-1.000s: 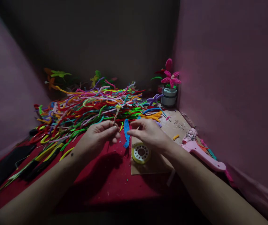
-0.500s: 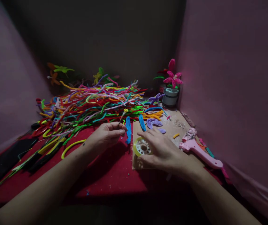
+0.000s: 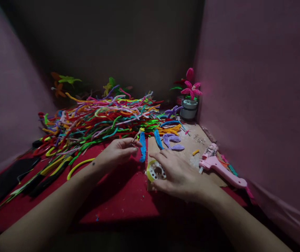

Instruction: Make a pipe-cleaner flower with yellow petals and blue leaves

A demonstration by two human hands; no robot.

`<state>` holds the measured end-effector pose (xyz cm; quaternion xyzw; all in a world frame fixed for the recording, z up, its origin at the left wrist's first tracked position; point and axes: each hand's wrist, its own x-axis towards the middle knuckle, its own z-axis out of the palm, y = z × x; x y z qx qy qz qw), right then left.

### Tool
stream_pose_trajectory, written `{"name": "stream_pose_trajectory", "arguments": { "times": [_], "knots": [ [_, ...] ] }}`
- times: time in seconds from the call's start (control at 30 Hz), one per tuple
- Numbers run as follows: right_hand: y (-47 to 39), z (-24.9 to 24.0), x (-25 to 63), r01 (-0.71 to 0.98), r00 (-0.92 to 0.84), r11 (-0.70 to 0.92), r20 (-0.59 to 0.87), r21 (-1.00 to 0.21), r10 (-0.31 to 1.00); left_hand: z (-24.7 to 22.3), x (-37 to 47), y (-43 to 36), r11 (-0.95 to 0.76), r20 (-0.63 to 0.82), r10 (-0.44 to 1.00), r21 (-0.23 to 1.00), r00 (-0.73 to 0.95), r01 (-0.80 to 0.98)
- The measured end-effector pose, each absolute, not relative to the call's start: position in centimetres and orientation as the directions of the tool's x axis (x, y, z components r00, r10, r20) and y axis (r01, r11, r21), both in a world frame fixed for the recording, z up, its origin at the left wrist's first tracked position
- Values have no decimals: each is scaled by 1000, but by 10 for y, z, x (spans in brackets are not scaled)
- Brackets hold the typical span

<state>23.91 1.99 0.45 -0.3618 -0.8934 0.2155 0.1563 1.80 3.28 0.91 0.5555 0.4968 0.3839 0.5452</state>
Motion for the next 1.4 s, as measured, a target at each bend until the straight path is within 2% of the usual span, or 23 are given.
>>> {"name": "stream_pose_trajectory", "arguments": {
  "times": [0.07,0.17,0.23,0.37,0.47,0.57,0.67,0.77,0.87,1.07,1.17,1.4],
  "knots": [
    [18,3,238,593,-700,653,100,-472,708,7,20,34,71,-115,965,980,237,185],
    [16,3,236,598,-699,662,111,-451,707,-1,25,34,109,-195,916,963,352,248],
    [16,3,235,597,-701,667,116,-446,704,-8,27,34,67,-196,906,942,375,329],
    [17,-1,232,625,-694,665,99,-409,713,-17,24,38,-54,-100,955,868,280,493],
    [19,-5,232,619,-703,680,110,-392,703,-17,18,41,-61,-77,968,851,238,522],
    [24,-7,233,588,-704,684,144,-431,696,-14,12,43,-22,-100,968,877,228,481],
    [34,-4,233,621,-614,640,227,-452,756,-9,8,43,32,-150,955,910,257,413],
    [52,6,230,735,-523,586,265,-342,810,-1,7,42,-23,-64,979,907,191,420],
    [73,24,223,823,-475,495,139,-278,869,4,9,41,-44,11,997,906,78,421],
    [96,42,216,941,-332,333,25,-66,943,-1,8,43,11,-24,998,972,51,237],
    [99,28,216,939,-342,341,-14,-47,940,-2,7,44,44,-54,997,985,54,168],
    [104,5,218,930,-362,361,3,-67,932,-6,9,46,128,-129,990,992,59,25]
  ]
}}
